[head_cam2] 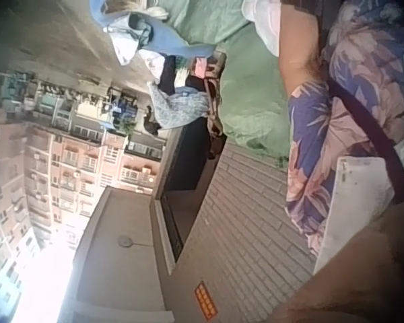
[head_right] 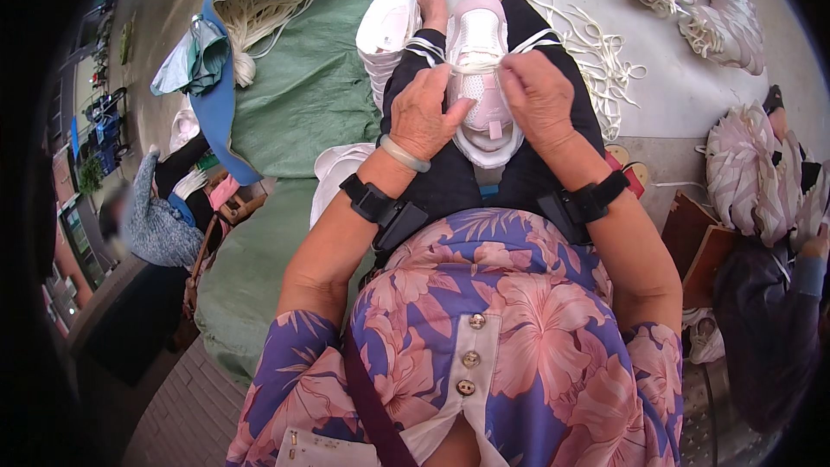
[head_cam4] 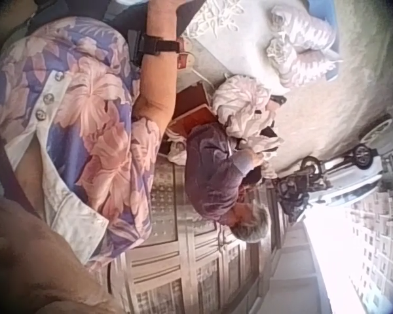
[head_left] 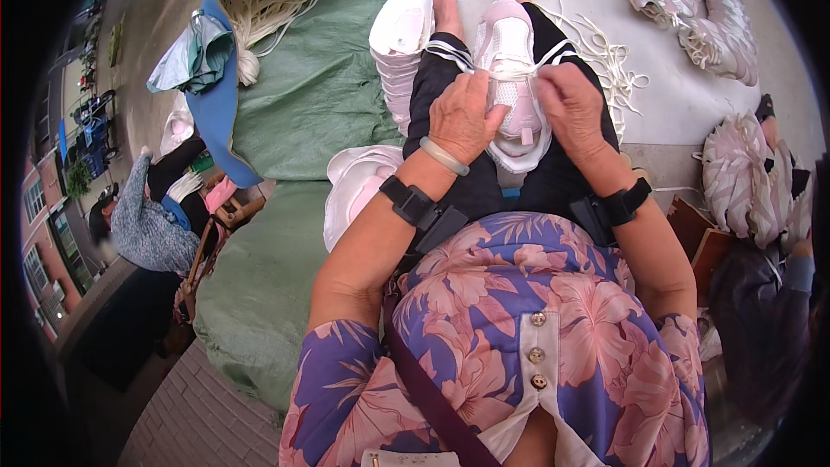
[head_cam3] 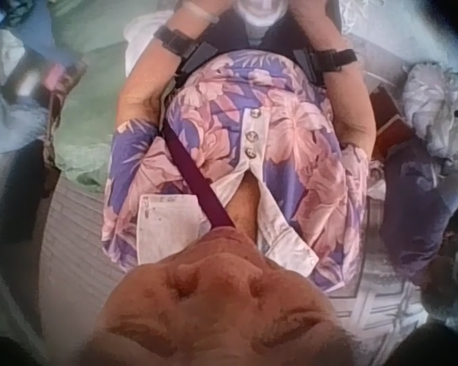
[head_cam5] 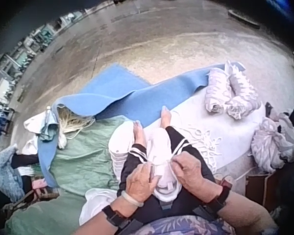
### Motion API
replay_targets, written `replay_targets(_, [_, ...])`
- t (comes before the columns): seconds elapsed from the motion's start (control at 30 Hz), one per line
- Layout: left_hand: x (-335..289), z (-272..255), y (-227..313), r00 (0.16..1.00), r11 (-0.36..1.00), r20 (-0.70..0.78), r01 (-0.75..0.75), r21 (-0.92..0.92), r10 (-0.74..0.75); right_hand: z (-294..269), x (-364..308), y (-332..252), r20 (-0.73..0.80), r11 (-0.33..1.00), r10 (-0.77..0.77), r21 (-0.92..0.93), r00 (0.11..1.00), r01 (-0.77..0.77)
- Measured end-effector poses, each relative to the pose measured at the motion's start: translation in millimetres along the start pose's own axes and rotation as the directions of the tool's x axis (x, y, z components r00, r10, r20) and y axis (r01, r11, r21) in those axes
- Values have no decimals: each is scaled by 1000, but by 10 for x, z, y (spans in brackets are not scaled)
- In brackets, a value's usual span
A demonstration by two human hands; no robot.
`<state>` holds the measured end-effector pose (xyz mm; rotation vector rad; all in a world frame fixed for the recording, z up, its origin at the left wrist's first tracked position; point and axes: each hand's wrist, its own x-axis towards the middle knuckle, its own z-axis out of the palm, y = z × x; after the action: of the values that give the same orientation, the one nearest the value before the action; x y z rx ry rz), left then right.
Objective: The recorder is lacing white and pink athletic shoes while sitting on the ground.
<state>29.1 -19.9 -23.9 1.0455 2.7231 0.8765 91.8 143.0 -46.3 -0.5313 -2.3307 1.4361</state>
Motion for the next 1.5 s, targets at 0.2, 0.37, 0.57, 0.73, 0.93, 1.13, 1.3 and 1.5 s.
replay_targets(0.2, [30, 43, -11, 979, 985, 109, 169, 17, -170, 225, 36, -153, 280, 878, -327, -264, 902, 400])
replay_targets(0.37, [-4, 88, -71, 987, 968, -12, 157, -197, -162, 347, 66, -130, 295, 843, -362, -301, 884, 445])
replay_targets(0.57, [16, 133, -126, 984, 967, -51, 155, -200, -168, 406, 134, -269, 406, 747, -247, -499, 880, 440])
replay_targets(0.73, [-23, 82, -129, 983, 976, -18, 180, -122, -183, -136, 9, -289, 501, 650, -228, -560, 835, 514])
replay_targets(0.93, [109, -4, 304, 973, 976, -80, -213, 39, 216, -895, -347, -275, 414, 619, -192, -653, 890, 437])
replay_targets(1.13, [267, 240, 615, 908, 946, 343, -141, -293, 241, -852, -300, -470, 435, 616, -316, -582, 843, 531])
replay_targets(1.3, [273, 148, 499, 893, 901, 397, -19, -433, 209, -801, -339, -430, 435, 647, -346, -532, 832, 547])
replay_targets(1.5, [169, -81, 293, 960, 937, 281, 102, -335, -5, -493, -226, -355, 335, 801, -385, -341, 860, 492])
